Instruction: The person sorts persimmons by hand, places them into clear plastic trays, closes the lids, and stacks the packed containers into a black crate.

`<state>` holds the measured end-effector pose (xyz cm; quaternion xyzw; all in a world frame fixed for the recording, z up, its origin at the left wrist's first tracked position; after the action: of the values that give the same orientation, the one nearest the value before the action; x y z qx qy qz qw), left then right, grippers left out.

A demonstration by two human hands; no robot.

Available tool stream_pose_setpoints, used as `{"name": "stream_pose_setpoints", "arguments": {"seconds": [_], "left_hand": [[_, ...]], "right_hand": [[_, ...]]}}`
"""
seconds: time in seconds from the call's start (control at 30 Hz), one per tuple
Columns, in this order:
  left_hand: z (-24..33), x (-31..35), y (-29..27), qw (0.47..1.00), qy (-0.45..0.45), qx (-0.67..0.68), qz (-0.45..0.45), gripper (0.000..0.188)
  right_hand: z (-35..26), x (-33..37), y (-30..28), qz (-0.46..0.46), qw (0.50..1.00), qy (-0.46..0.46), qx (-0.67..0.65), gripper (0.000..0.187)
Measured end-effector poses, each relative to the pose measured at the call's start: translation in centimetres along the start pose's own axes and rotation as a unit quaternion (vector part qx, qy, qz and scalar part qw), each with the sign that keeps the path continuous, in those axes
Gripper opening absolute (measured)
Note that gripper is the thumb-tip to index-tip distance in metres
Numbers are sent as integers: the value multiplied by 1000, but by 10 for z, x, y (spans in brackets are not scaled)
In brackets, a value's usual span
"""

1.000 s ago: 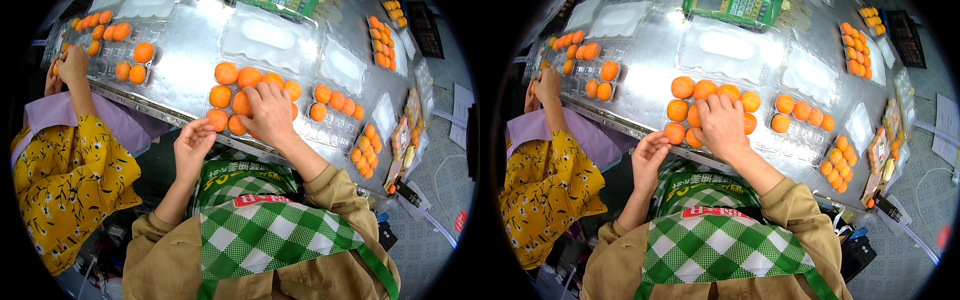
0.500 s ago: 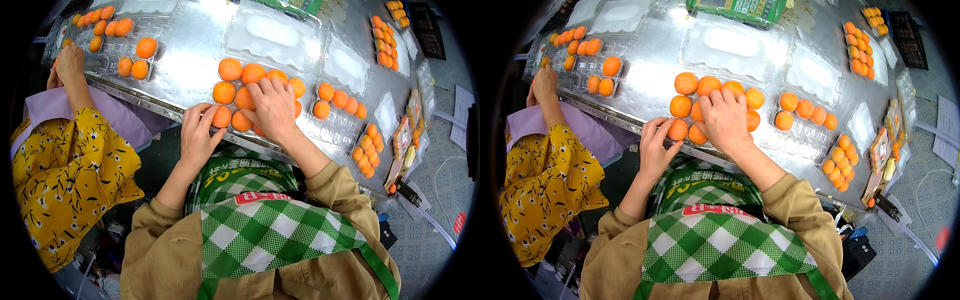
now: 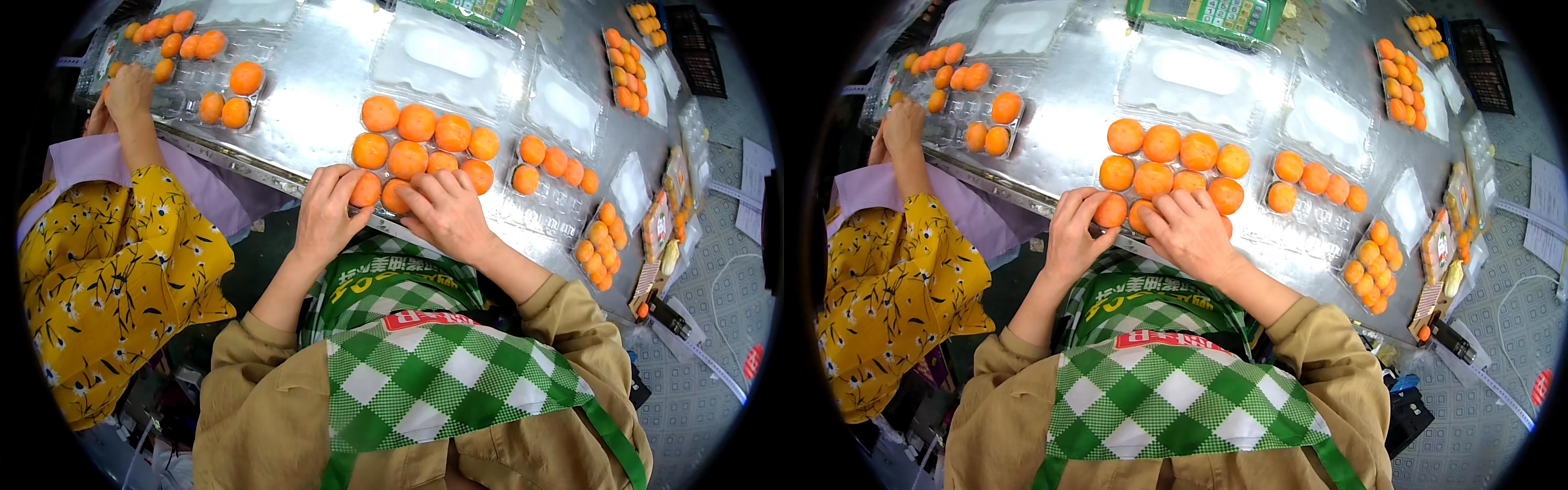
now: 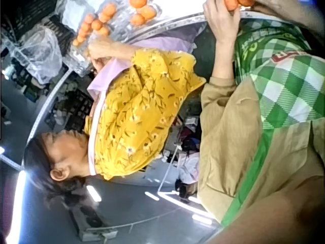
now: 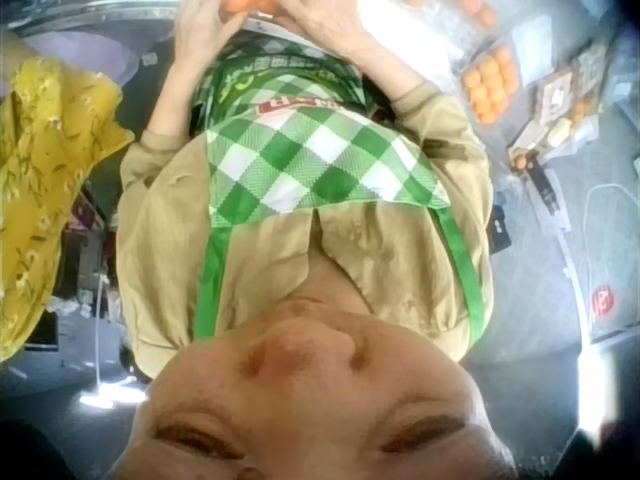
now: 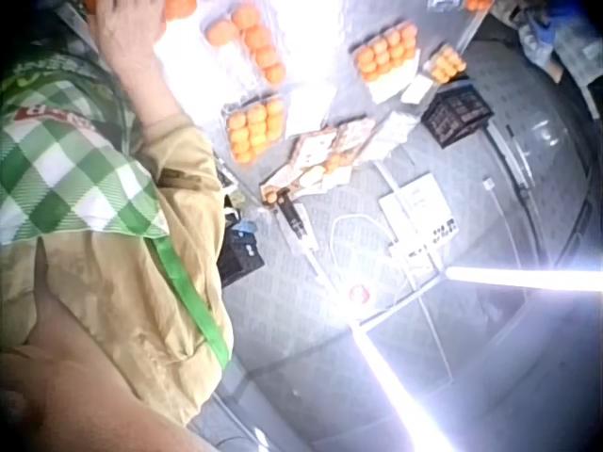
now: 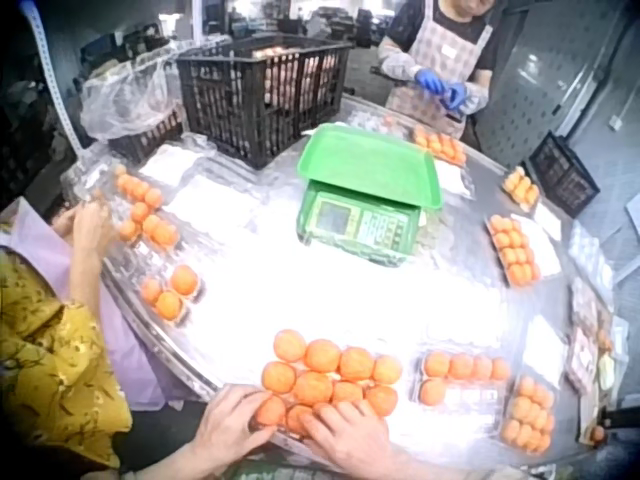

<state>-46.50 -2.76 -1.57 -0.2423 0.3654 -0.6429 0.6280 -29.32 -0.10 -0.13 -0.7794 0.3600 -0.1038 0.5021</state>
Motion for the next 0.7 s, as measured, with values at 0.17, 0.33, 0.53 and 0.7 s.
{"name": "stream_pose_setpoints", "arguments": {"seconds": [0.17, 0.33, 0.53, 0.7], "left_hand": [[-23, 18, 9, 770, -290, 568, 9, 38], [-17, 34, 27, 367, -303, 874, -97, 53], [-14, 36, 27, 320, -303, 888, -130, 59], [-17, 34, 19, 402, -283, 856, -161, 59]], "right_hand": [[-5, -5, 13, -28, 998, -15, 62, 48], [-6, -6, 17, -12, 996, -26, 80, 39], [-5, -9, 17, -4, 998, -39, 58, 30], [-2, -7, 19, 15, 998, -47, 28, 30]]}}
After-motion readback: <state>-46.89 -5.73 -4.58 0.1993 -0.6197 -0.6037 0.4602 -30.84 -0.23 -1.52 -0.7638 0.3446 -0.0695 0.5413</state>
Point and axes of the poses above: each hand's wrist, its own x-axis away from the middle knuckle, its own y-axis out of the palm, z = x × y, the point moved 5 cm from there along -x, towards the middle knuckle, and after that the axes turned 6 degrees about -x, right-handed, at the moved point
